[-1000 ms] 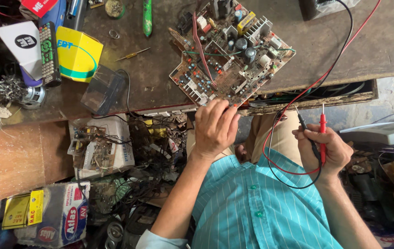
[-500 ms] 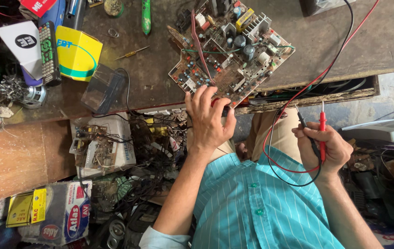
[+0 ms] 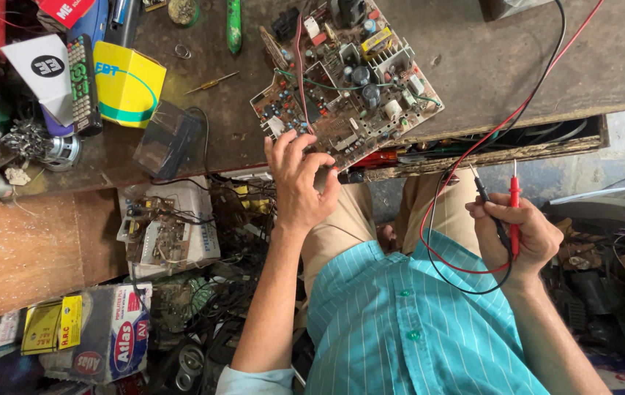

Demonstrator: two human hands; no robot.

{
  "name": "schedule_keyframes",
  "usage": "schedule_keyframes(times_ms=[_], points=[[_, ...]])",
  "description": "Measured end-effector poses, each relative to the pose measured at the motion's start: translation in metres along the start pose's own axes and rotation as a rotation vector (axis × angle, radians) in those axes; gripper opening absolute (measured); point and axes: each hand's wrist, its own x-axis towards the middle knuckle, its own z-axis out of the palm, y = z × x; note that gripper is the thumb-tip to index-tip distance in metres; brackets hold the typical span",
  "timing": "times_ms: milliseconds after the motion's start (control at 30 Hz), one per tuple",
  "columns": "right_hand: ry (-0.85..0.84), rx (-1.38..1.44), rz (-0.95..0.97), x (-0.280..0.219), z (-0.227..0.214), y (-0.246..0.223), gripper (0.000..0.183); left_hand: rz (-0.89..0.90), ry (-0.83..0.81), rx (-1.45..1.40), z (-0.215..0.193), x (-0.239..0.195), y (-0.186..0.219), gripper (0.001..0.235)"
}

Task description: The person uses a multimeter to test various points on a circuit board. They systematically move the probes across different components on both sides of the board, flipping it over to access the solder side.

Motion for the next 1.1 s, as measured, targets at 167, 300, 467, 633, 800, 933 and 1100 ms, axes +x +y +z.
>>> schedule_keyframes(times_ms=[167,300,467,633,800,933,1100], points=[[-0.014,0.034,-0.003,0.0012,-0.0004,0.0006,0.016,0.009,-0.022,-0.002,-0.0026,0.0006,-0.0008,0.012],[-0.017,0.038,-0.002,0.0014,-0.0023,0.0003,0.016,0.005,-0.021,0.001,-0.0011,-0.0005,-0.0023,0.011],[-0.010,0.047,0.005,0.0006,-0.0006,0.0007,0.016,0.007,-0.021,0.005,0.0004,-0.0018,-0.0049,0.010],[-0.009,0.014,0.002,0.0005,-0.0001,0.0001,0.017,0.011,-0.025,0.017,0.0007,-0.0034,-0.0057,0.010],[-0.006,0.014,-0.004,0.0004,0.0001,-0.0013,0.017,0.017,-0.020,0.016,-0.0007,-0.0021,-0.0049,0.009],[-0.012,0.022,-0.004,0.0016,0.0010,-0.0025,0.017,0.020,-0.029,-0.013,-0.0048,-0.0004,-0.0031,0.012],[-0.021,0.023,-0.012,0.0018,0.0027,-0.0035,0.018,0.000,-0.069,-0.041,-0.0079,0.0010,-0.0013,0.019]])
